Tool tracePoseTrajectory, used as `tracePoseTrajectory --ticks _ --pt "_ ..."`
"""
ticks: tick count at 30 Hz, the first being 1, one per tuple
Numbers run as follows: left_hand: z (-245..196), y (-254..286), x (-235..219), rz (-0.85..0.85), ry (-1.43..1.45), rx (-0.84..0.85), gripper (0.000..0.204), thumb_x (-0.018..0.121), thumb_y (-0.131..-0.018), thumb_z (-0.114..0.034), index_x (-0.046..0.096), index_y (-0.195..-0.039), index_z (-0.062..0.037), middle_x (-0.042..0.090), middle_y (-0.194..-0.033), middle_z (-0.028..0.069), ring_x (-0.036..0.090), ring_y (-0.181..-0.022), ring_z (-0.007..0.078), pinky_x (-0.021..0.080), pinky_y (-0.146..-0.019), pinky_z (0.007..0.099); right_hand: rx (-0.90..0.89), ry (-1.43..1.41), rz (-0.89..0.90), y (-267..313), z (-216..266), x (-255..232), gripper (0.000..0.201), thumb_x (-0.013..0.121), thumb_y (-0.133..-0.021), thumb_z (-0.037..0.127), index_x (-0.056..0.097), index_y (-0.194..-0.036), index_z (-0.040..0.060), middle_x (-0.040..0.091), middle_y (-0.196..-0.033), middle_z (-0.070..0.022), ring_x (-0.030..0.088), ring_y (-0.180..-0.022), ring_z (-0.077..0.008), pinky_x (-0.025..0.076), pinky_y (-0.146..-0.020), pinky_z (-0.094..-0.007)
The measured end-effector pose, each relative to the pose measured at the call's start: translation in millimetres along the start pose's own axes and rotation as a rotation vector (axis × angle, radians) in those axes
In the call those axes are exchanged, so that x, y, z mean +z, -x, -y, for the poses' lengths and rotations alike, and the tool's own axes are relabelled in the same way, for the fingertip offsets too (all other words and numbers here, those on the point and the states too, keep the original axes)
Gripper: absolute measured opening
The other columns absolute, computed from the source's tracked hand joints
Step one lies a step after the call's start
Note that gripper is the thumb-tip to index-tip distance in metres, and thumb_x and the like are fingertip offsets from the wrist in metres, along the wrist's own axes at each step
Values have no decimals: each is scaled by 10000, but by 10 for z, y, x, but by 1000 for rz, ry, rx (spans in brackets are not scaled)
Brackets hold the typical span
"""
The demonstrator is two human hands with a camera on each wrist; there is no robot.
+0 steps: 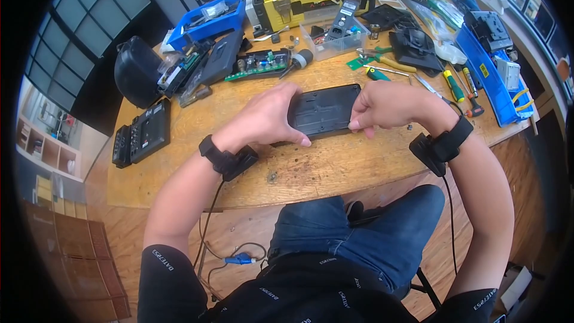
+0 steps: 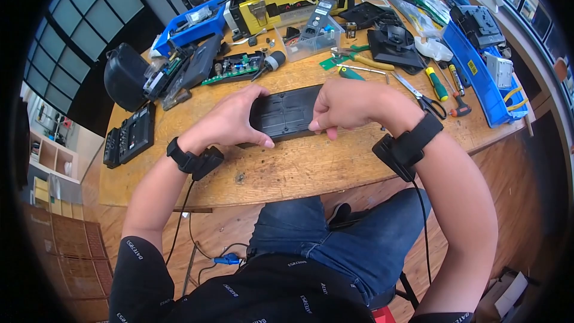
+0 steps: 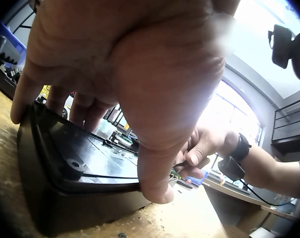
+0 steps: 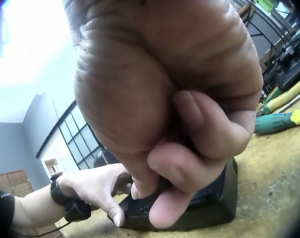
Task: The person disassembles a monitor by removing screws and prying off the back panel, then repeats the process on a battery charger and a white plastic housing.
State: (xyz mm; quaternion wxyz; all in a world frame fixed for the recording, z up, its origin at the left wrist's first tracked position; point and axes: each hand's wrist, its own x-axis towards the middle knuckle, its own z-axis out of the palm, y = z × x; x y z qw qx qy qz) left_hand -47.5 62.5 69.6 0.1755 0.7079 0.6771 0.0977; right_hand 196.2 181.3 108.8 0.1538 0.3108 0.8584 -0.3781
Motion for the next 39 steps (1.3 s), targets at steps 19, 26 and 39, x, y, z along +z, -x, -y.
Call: tracePoseTrajectory --ticks 19,26,39 --pt "-9 5 24 -36 -3 18 988 1029 -579 -346 569 -1376 13 668 -1309 225 630 -1262 387 500 -1079 432 12 214 -116 -11 205 63 260 769 -951 312 821 -909 61 793 -778 -48 761 -833 -222 577 -772 -382" --pt "-24 5 12 -19 -12 4 995 1032 -571 -342 568 -1375 17 667 -1313 225 629 -1264 386 499 -1083 430 57 381 -288 106 302 291 358 767 -950 353 813 -963 -2 774 -993 -200 742 -1016 -365 581 -916 -449" --pt "-12 -1 23 -20 -12 5 1013 1032 -571 -348 563 -1390 19 663 -1331 237 618 -1288 389 488 -1103 431 41 327 -412 111 233 447 380 771 -946 337 769 -1018 -36 748 -1041 -241 713 -1068 -393 565 -948 -462"
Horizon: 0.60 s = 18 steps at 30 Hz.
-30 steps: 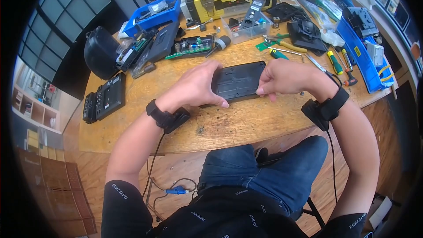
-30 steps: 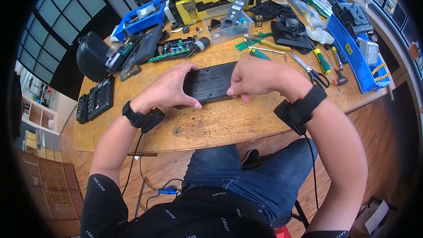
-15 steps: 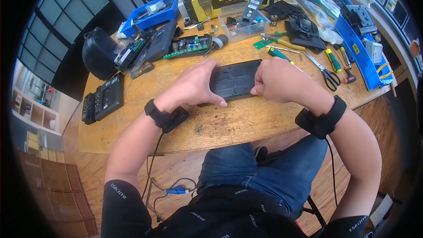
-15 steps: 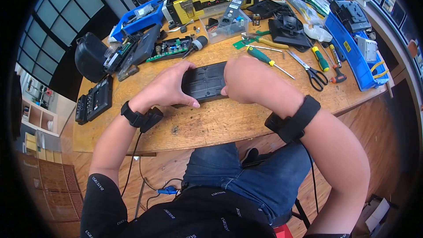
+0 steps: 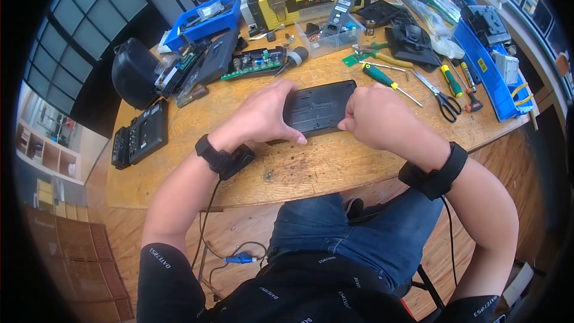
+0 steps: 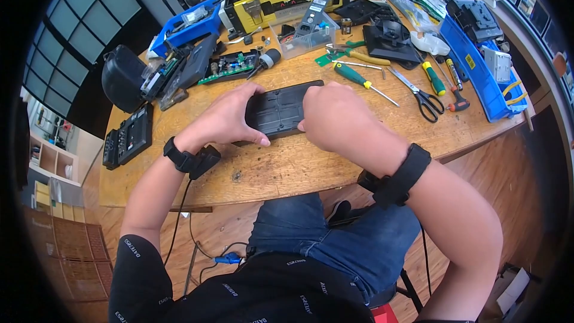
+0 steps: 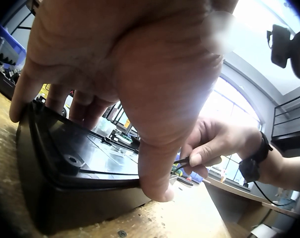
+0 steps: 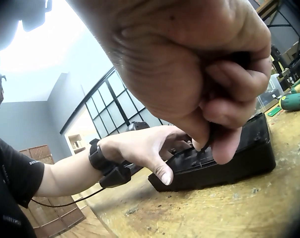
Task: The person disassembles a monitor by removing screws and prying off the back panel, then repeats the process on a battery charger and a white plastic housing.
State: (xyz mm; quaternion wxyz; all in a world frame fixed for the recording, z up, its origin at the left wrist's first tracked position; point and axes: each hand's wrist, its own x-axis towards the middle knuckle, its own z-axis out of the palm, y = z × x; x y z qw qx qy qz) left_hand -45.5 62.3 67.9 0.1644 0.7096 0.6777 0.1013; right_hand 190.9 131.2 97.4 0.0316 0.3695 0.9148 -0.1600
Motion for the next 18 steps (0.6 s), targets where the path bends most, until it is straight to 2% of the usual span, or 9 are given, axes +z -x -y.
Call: tracePoseTrajectory --ticks 2,4,5,7,13,18 --pt "4 -3 5 -6 1 7 1016 1032 -571 -350 562 -1391 21 663 -1332 236 617 -1290 389 487 -1105 431 7 8 3 -2 -4 32 371 771 -946 328 763 -1026 -34 744 -1037 -251 715 -1063 -398 568 -940 -461" --pt "4 2 6 -12 -7 6 1018 1031 -572 -354 561 -1393 24 662 -1335 233 616 -1289 392 486 -1106 433 -32 24 -106 7 -37 131 347 767 -944 304 753 -1044 -28 742 -1012 -267 720 -1054 -408 569 -934 -468" --pt "-1 4 3 -13 -5 4 1018 1031 -572 -354 561 -1393 24 662 -1335 233 616 -1289 392 486 -1106 433 -33 25 -104 20 -39 151 347 767 -944 304 753 -1044 -28 742 -1012 -267 720 -1054 -408 569 -934 -468" --pt "-12 7 -7 -4 5 2 1016 1029 -574 -358 562 -1391 26 660 -1335 233 616 -1284 395 487 -1105 434 -39 19 -170 48 -30 184 316 766 -940 284 755 -1012 -23 746 -963 -268 737 -992 -423 585 -883 -482" --pt "24 3 -1 -6 6 13 1018 1029 -570 -369 565 -1387 22 660 -1331 231 614 -1282 394 488 -1101 435 -38 2 -218 163 11 227 269 751 -951 254 772 -907 -10 745 -869 -251 754 -862 -423 605 -768 -488" --pt "22 0 -10 3 3 20 1021 1028 -569 -377 566 -1389 19 658 -1336 229 613 -1284 393 487 -1102 434 -27 -2 -241 228 50 256 261 733 -960 239 772 -874 -3 742 -856 -252 755 -853 -414 601 -768 -493"
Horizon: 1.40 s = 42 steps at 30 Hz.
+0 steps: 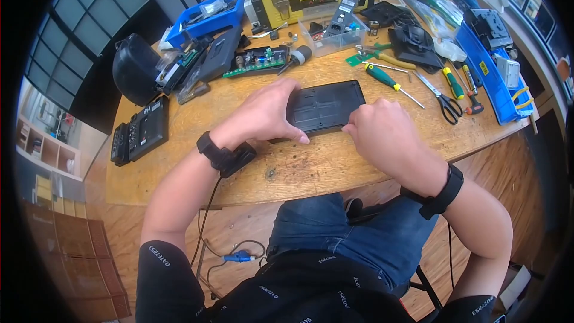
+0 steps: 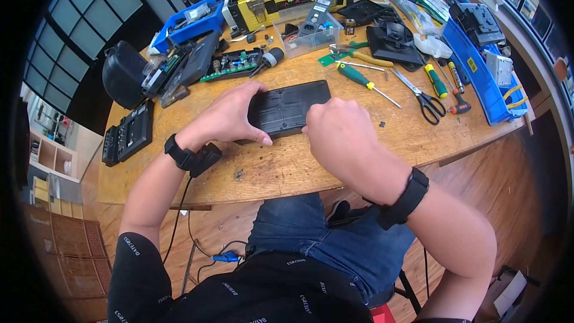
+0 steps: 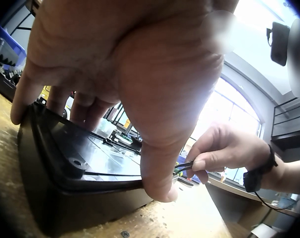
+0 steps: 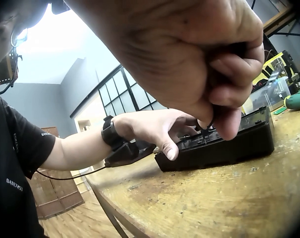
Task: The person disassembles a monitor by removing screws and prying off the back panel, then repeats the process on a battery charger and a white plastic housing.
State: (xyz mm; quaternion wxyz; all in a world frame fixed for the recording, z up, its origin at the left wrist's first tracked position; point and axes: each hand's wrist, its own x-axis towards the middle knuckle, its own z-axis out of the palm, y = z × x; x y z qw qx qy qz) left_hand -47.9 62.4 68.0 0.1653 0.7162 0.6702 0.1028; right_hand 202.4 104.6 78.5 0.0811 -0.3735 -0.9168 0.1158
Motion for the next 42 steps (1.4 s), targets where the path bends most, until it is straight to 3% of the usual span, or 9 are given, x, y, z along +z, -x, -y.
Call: tracePoseTrajectory --ticks 11,17,23,25,29,31,42 --pt "23 -2 7 -3 13 2 1023 1024 -574 -386 564 -1396 13 653 -1345 231 613 -1289 392 487 -1104 436 -103 43 -119 178 -17 157 167 641 -938 147 757 -886 39 739 -830 -179 753 -783 -366 589 -697 -479" --pt "43 -5 24 -22 9 17 1026 1009 -591 -408 559 -1401 34 651 -1351 243 615 -1291 394 483 -1115 430 -161 106 -143 215 -44 233 83 642 -854 79 705 -845 27 745 -831 -155 760 -783 -338 609 -665 -426" --pt "18 -6 16 -15 31 -12 1022 1003 -599 -404 559 -1404 44 655 -1346 253 617 -1294 391 483 -1117 425 -280 218 -265 259 -85 350 43 666 -821 76 662 -834 35 714 -793 -111 755 -750 -252 603 -594 -359" --pt "14 -8 11 -11 24 -14 1027 1002 -601 -406 552 -1407 45 651 -1351 259 613 -1301 393 479 -1122 426 -290 272 -289 271 -90 375 163 657 -991 191 630 -881 74 666 -739 -80 716 -717 -253 563 -587 -375" --pt "18 -21 1 1 20 -25 1039 1001 -603 -407 539 -1416 45 645 -1353 263 608 -1307 395 473 -1128 427 -296 289 -305 273 -92 373 160 658 -990 194 624 -888 76 654 -735 -68 712 -713 -233 560 -580 -359" --pt "38 -42 1 22 30 -20 1045 1002 -606 -409 529 -1423 40 637 -1363 263 601 -1316 393 467 -1134 422 -323 291 -334 273 -84 360 65 673 -800 84 618 -810 50 656 -759 -75 727 -740 -219 595 -552 -337" --pt "111 -101 -140 111 178 -31 919 920 -685 -449 581 -1386 37 646 -1345 250 622 -1272 354 477 -1102 388 -319 270 -375 276 -92 231 84 679 -810 85 622 -864 57 659 -786 -65 728 -737 -215 585 -543 -333"
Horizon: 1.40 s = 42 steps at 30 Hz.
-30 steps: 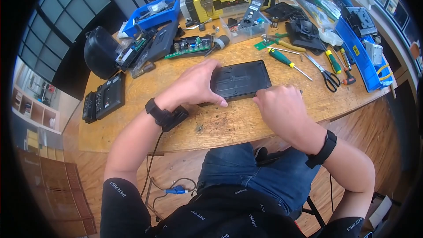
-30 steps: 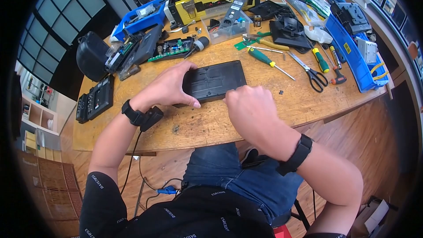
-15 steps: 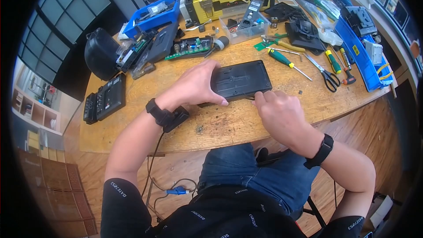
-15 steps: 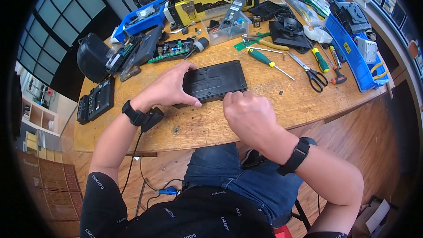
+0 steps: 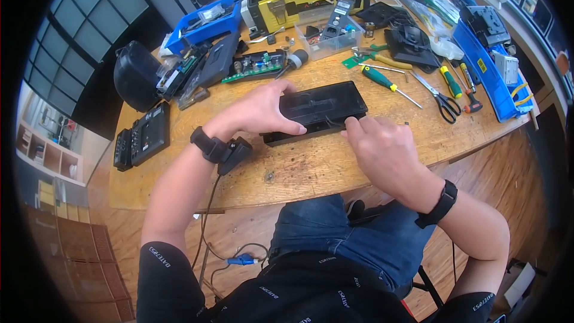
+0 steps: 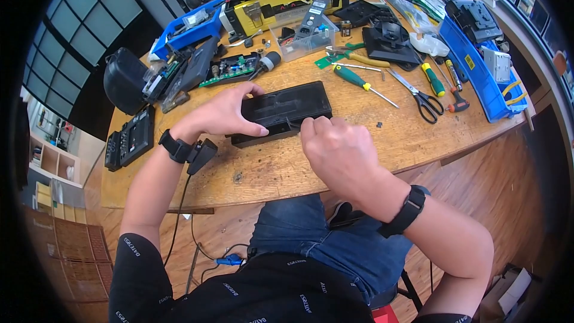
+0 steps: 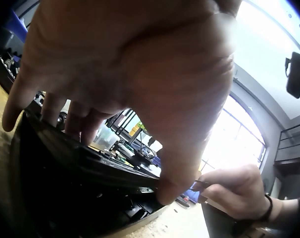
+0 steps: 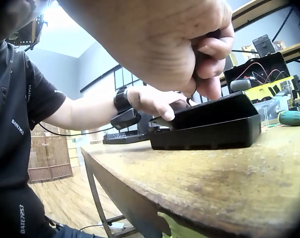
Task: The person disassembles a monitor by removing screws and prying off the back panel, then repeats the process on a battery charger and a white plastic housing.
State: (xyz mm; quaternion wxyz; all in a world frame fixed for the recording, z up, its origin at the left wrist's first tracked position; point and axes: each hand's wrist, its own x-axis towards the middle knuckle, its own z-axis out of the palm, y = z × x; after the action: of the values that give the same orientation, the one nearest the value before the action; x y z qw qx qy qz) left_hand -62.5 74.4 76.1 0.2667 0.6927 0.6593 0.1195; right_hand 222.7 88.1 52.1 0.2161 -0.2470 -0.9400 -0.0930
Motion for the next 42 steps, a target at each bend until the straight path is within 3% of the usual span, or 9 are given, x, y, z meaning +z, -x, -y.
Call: tracePoseTrajectory --ticks 8,13,20,22,24,27,28,34,42 --pt "21 34 -23 -23 -55 38 908 893 -723 -461 602 -1415 48 663 -1358 239 647 -1255 334 485 -1102 391 33 -34 12 -2 -137 -10 60 685 -871 100 636 -892 73 678 -794 -68 733 -719 -235 578 -565 -367" --pt "145 16 -5 -100 86 95 854 874 -739 -461 638 -1373 60 699 -1318 262 688 -1198 366 531 -1042 414 259 -196 -130 -59 -458 -90 194 713 -972 217 683 -901 39 717 -813 -180 717 -748 -387 566 -656 -462" --pt "-26 52 -65 -66 -9 96 747 874 -760 -358 647 -1368 10 724 -1283 200 682 -1239 299 501 -1100 391 508 -192 -179 -198 -1266 -43 178 677 -971 177 730 -989 9 737 -917 -246 713 -910 -442 554 -828 -526" --pt "-3 21 -53 -82 17 161 737 872 -736 -390 677 -1332 -2 747 -1228 214 734 -1096 311 558 -964 386 512 -226 -144 -237 -1374 124 190 681 -971 190 729 -991 7 740 -931 -247 715 -926 -437 559 -839 -521" --pt "-23 9 -42 -103 -22 169 712 866 -738 -380 686 -1320 -11 764 -1190 201 747 -1052 310 563 -949 381 548 -285 -21 -322 -1417 218 251 728 -948 262 734 -1015 20 752 -1016 -230 723 -980 -415 572 -881 -498" --pt "-27 -4 -37 -114 -34 169 704 867 -736 -382 692 -1313 -18 768 -1182 201 748 -1054 320 564 -952 389 478 -238 31 -443 -1339 382 296 785 -908 284 727 -1008 12 754 -994 -199 723 -952 -401 565 -835 -470" --pt "-18 -3 -33 -120 -36 170 702 868 -735 -384 695 -1309 -21 769 -1178 203 749 -1057 325 564 -955 394 467 -228 110 -494 -1352 435 384 808 -895 385 738 -1080 56 754 -1097 -200 716 -1060 -394 572 -916 -488" --pt "-15 21 -28 -126 -82 184 694 870 -729 -400 708 -1293 -29 764 -1197 209 742 -1079 348 563 -963 404 480 -186 252 -607 -1149 613 384 811 -903 286 696 -1187 55 735 -1119 -200 708 -1103 -389 575 -937 -487" --pt "-95 -1 -102 -70 -133 134 691 882 -752 -342 687 -1321 -2 752 -1223 209 712 -1198 326 540 -1067 416 387 -123 166 -535 -1176 815 318 756 -915 156 679 -1209 65 701 -1187 -197 720 -1088 -393 582 -918 -507"
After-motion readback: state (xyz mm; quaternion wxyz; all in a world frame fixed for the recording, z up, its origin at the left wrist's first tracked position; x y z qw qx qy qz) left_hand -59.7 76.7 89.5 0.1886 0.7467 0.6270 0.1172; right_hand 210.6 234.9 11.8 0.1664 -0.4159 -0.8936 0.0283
